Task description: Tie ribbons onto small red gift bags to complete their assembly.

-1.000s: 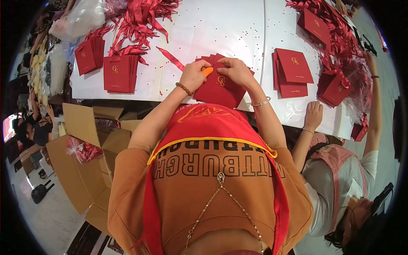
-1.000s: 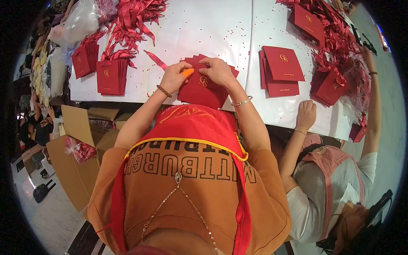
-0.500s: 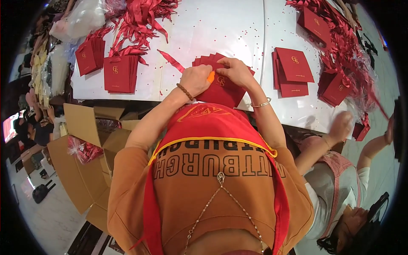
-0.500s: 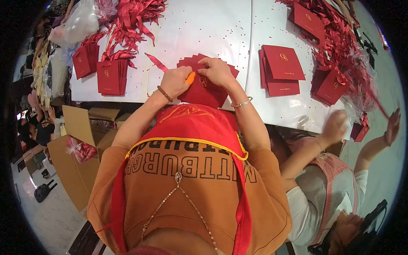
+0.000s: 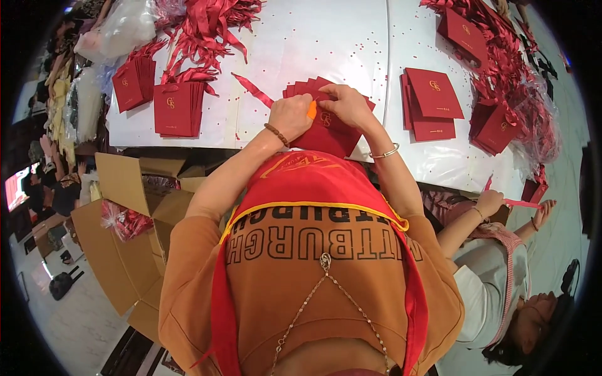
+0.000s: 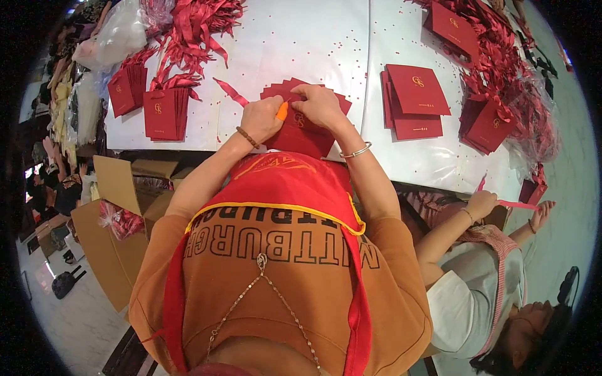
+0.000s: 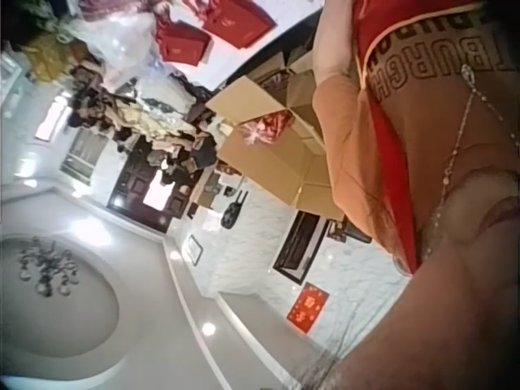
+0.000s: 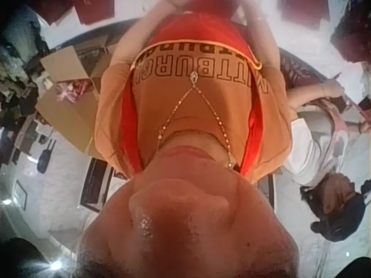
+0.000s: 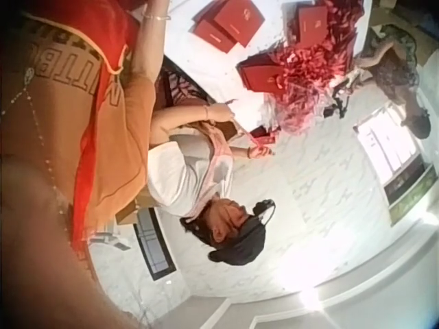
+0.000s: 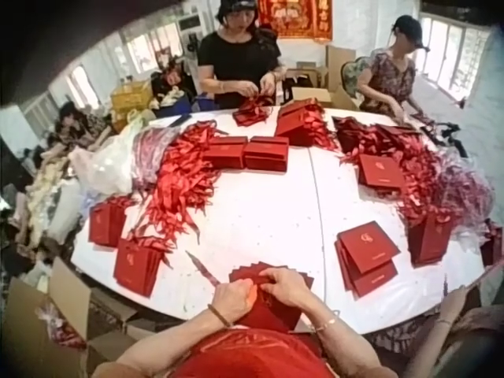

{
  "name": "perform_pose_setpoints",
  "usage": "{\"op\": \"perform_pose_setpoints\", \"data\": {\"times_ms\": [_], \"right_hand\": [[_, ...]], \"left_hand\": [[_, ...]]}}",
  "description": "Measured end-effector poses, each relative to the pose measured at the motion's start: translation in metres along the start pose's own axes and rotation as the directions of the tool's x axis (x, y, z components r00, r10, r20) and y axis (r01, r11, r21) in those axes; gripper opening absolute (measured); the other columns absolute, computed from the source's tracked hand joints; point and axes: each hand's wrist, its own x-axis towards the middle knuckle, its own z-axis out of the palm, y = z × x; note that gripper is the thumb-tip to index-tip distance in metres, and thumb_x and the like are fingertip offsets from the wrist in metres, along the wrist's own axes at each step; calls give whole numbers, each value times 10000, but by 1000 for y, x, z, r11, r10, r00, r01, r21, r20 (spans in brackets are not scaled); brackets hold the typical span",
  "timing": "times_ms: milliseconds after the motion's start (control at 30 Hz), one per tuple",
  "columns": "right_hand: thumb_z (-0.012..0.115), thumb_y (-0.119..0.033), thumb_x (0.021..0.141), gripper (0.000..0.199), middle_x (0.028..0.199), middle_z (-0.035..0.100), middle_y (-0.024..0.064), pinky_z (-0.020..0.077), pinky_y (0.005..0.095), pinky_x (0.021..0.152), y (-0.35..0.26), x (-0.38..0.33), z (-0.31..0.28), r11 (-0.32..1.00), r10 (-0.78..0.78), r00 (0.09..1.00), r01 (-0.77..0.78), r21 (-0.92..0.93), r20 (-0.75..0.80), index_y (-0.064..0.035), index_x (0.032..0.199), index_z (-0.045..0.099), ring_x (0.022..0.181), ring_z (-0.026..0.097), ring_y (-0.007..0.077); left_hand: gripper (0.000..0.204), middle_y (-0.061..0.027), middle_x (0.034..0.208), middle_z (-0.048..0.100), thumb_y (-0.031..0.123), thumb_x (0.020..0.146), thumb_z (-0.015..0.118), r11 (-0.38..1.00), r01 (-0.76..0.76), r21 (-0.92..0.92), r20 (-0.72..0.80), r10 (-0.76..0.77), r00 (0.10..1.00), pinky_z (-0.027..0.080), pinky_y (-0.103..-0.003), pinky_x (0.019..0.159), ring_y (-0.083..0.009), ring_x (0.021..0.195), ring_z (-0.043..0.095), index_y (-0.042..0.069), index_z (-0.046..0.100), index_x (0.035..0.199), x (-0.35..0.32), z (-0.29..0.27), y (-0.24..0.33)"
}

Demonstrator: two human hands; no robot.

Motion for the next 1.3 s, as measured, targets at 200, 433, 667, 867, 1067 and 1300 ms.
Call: {"op": "perform_pose_setpoints", "data": {"times_ms": [200,433,667,867,1067,1300], "right_hand": [[626,-142,774,356,1013,630,154,451,308,827,-4,-2,-4,1000,-4,999,4,11,35,-28,1108,578,947,601,238],[623,-162,773,329,990,637,129,462,337,800,0,-7,1,996,-93,995,92,-18,-23,-90,1092,593,923,603,252],[627,-204,766,331,977,638,131,468,357,775,6,-9,5,994,-95,995,97,44,-42,-126,1086,604,891,607,269],[635,-209,758,352,918,640,135,458,338,766,13,-7,3,986,-98,995,99,132,-11,-112,1095,601,849,603,256],[639,-214,750,365,897,635,142,454,334,759,14,-6,5,985,-88,996,84,149,16,-108,1097,601,838,599,252],[630,-224,753,355,914,646,135,468,355,747,6,-8,4,991,-130,991,130,8,-41,-115,1090,604,836,611,278]], "left_hand": [[184,-166,667,580,197,812,505,996,38,-76,38,-35,999,440,-441,534,-355,619,574,30,522,737,4,0,-4],[185,-190,682,596,203,772,516,955,253,-157,173,-225,959,442,-452,575,-371,639,578,32,585,755,13,-12,-1],[178,-181,683,609,191,755,510,994,107,-16,122,-104,987,466,-444,608,-358,666,595,42,606,762,5,-16,6],[237,-152,594,548,203,803,526,884,243,-400,203,-173,964,395,-367,507,-266,536,539,-1,540,684,9,-12,-7],[250,-158,610,577,230,783,519,702,490,-518,433,-279,857,417,-365,521,-275,532,549,13,597,685,9,-9,-17],[187,-166,629,576,191,796,509,994,88,-67,139,-78,987,423,-413,540,-318,595,574,22,558,731,8,-11,-2]]}}
